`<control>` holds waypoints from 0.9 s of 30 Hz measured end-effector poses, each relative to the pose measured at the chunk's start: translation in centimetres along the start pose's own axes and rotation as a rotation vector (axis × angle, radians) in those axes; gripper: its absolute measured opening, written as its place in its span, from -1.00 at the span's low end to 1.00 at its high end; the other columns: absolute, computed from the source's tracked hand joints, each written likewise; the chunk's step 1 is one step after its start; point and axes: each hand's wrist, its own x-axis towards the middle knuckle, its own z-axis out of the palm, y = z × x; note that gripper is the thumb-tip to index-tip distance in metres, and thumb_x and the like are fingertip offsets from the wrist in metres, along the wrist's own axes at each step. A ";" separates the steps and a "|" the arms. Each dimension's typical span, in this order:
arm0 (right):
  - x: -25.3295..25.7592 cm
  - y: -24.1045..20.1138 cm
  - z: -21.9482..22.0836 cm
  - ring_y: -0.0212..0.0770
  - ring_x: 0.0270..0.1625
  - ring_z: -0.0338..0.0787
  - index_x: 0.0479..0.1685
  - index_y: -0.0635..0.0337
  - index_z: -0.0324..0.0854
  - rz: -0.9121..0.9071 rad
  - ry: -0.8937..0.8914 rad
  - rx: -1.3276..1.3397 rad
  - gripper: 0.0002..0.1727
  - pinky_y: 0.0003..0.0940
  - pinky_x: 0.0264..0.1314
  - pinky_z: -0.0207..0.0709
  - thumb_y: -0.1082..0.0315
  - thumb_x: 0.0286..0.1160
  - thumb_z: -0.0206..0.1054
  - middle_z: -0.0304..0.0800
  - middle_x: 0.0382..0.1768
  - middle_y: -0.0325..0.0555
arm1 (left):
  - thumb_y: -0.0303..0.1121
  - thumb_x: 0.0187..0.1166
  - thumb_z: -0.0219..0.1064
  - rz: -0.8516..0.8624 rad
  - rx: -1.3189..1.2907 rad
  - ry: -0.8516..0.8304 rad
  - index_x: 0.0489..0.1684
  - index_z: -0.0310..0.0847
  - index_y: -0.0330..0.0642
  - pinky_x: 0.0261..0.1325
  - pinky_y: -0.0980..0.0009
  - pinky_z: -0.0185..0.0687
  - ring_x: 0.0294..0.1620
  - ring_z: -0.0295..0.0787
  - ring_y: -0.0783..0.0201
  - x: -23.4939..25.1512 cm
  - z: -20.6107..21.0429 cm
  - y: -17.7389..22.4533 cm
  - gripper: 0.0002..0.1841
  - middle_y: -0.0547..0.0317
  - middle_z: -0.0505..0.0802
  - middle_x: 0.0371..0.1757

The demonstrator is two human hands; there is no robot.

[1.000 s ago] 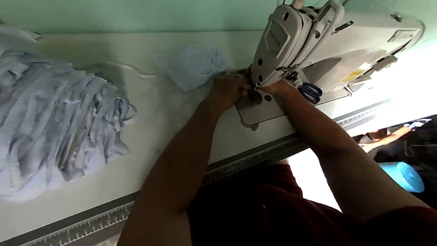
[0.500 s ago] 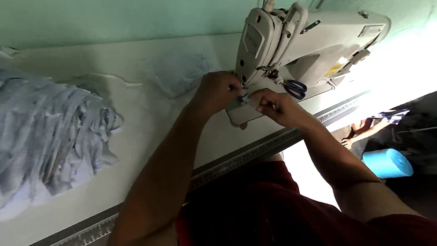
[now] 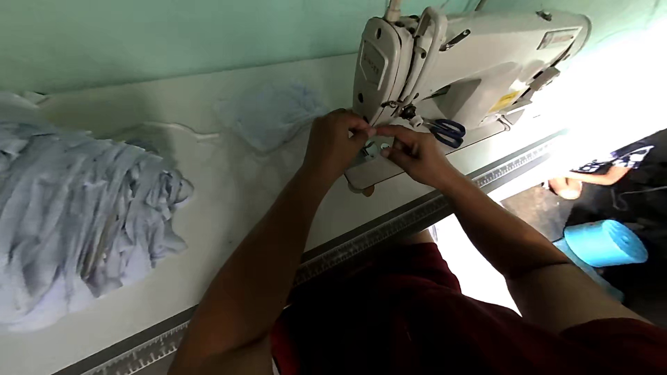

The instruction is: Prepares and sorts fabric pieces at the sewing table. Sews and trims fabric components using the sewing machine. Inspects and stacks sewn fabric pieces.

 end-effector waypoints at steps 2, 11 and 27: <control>0.3 0.0 0.7 -0.57 -0.65 0.25 0.32 0.23 0.72 0.026 0.090 0.011 -0.65 -0.61 -0.56 0.19 0.33 0.65 0.29 0.41 -0.65 -0.38 | -0.29 0.67 0.37 0.005 -0.024 0.010 -0.09 0.85 -0.26 0.08 0.24 0.69 -0.07 0.80 0.18 -0.1 0.2 -0.1 -0.78 -0.04 0.86 -0.05; 1.1 0.7 3.2 -0.38 -0.67 0.43 -0.04 0.27 0.78 0.040 0.295 -0.153 -0.80 -0.40 -0.55 0.36 0.36 0.62 0.29 0.57 -0.67 -0.20 | -0.29 0.65 0.39 0.060 -0.010 -0.007 -0.13 0.88 -0.19 0.02 0.25 0.68 -0.13 0.81 0.22 -0.2 0.9 -0.2 -0.81 0.04 0.90 -0.06; -2.0 0.5 3.7 0.06 -0.14 0.92 0.08 0.20 0.83 -0.125 -0.114 -0.452 -0.74 0.06 -0.05 0.78 0.37 0.53 0.32 0.92 -0.17 0.02 | -0.21 0.69 0.24 -0.231 0.613 -0.132 -0.03 0.82 -0.20 0.41 -0.21 0.31 0.31 0.67 -0.16 1.4 -0.5 -3.5 -0.71 -0.12 0.83 0.11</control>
